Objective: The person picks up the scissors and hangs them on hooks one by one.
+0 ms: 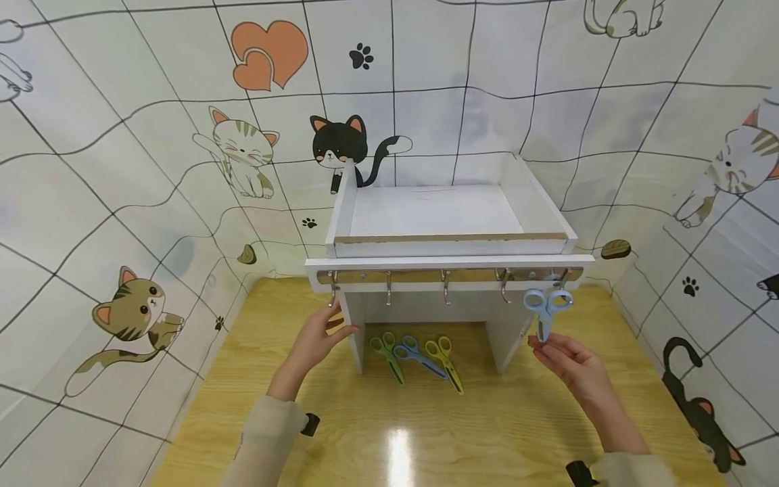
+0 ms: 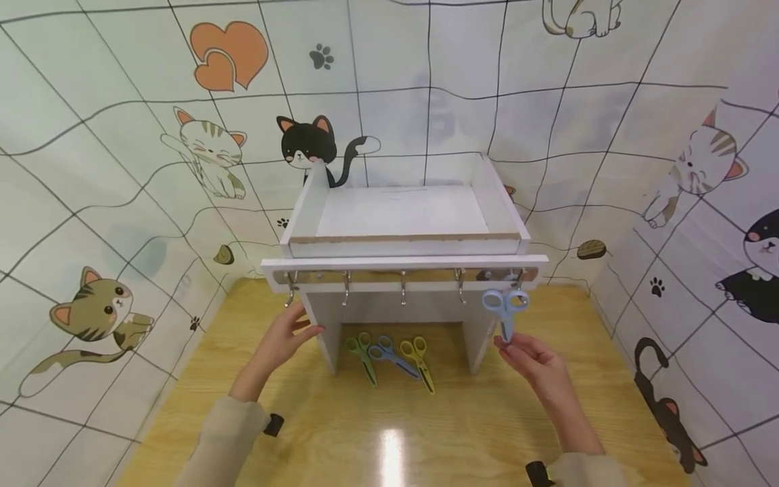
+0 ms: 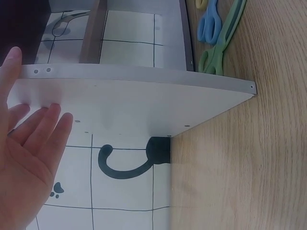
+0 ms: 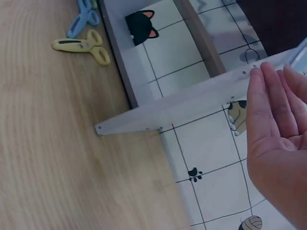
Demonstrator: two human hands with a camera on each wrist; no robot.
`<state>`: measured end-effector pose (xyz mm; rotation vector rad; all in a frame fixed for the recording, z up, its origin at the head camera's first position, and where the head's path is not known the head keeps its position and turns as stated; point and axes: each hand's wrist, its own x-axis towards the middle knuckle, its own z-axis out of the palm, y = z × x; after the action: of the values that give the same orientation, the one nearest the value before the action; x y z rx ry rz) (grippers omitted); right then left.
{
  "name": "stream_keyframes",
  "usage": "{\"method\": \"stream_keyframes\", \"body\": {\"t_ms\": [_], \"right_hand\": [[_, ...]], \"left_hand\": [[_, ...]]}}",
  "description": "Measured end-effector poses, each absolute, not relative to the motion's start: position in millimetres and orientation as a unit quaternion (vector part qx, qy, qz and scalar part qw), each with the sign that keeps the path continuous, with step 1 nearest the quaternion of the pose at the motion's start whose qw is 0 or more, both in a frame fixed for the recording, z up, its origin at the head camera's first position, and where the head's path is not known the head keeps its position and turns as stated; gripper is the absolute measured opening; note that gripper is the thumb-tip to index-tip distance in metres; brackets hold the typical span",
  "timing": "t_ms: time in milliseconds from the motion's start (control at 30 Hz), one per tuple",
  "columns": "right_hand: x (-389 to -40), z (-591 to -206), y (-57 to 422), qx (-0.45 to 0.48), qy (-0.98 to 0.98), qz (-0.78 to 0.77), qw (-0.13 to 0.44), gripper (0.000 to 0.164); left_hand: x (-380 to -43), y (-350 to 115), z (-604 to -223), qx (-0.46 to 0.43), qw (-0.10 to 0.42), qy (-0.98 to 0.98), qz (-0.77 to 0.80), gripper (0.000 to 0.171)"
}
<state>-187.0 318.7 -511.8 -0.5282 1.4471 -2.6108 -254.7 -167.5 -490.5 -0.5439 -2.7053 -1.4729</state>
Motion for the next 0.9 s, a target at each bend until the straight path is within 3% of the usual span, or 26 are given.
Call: {"method": "stream_keyframes", "body": {"t_ms": [367, 533, 700, 900], "right_hand": [[-197.6, -541.3, 268.9, -0.148, 0.594, -0.767, 0.193, 0.035], [-205.9, -558.0, 248.7, -0.123, 0.633, -0.741, 0.190, 0.049], [-207.2, -569.6, 235.6, -0.056, 0.699, -0.688, 0.186, 0.050], [-207.6, -585.2, 219.2, -0.016, 0.817, -0.561, 0.134, 0.037]], "left_hand": [[-254.6, -170.5, -491.4, -0.159, 0.002, -0.869, -0.468, 0.083], [-258.5, -169.7, -489.2, -0.174, 0.014, -0.868, -0.465, 0.081], [-259.2, -168.0, -487.6, -0.180, 0.012, -0.865, -0.469, 0.078], [-254.9, -167.4, -488.4, -0.180, 0.011, -0.861, -0.476, 0.076]]}}
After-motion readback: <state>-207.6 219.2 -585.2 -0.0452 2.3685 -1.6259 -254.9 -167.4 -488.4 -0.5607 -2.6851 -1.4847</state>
